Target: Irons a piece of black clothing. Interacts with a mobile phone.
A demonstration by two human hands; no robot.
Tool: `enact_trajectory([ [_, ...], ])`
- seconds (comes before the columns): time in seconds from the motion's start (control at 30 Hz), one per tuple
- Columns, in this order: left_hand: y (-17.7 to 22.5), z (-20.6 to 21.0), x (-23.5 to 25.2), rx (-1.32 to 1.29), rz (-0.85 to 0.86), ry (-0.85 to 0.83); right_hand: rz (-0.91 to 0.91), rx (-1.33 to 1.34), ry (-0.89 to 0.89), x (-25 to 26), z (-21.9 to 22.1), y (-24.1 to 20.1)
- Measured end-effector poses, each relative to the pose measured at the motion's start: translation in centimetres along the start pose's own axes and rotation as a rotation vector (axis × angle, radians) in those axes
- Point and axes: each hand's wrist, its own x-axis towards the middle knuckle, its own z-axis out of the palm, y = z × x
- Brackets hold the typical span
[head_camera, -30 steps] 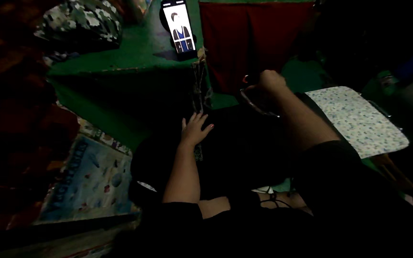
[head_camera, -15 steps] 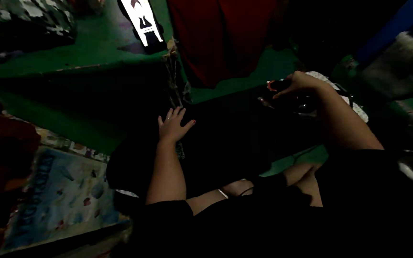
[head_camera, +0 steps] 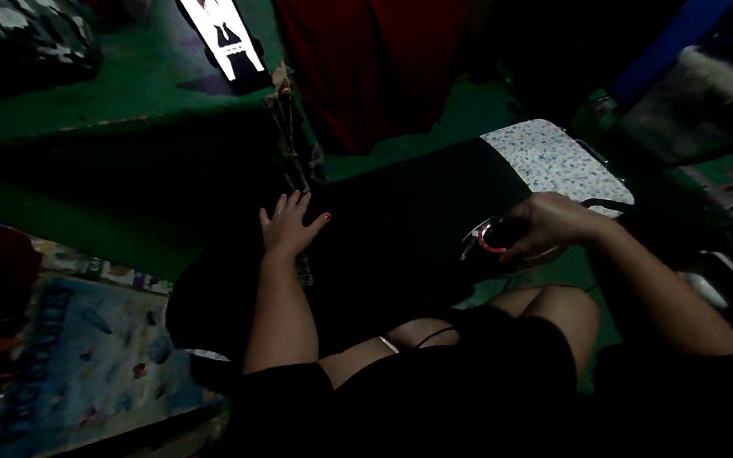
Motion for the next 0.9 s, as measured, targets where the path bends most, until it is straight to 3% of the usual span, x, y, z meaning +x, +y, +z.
enact_trajectory([
  [0.23, -0.2, 0.1, -0.2, -0.121, 0.082, 0.116, 0.386, 0.011, 0.206, 5.2, -2.3, 3.0],
  [0.6, -0.7, 0.5, 0.9, -0.186, 0.156, 0.158, 0.902, 0.087, 0.467, 14.9, -7.0, 7.5],
  [0.73, -1.0, 0.7, 1.0, -0.189, 0.167, 0.166, 0.835, 0.117, 0.401, 15.4, -7.5, 8.7],
  [0.9, -1.0, 0.6, 0.6, -0.183, 0.159, 0.138, 0.509, 0.162, 0.237, 14.1, -6.4, 9.9],
])
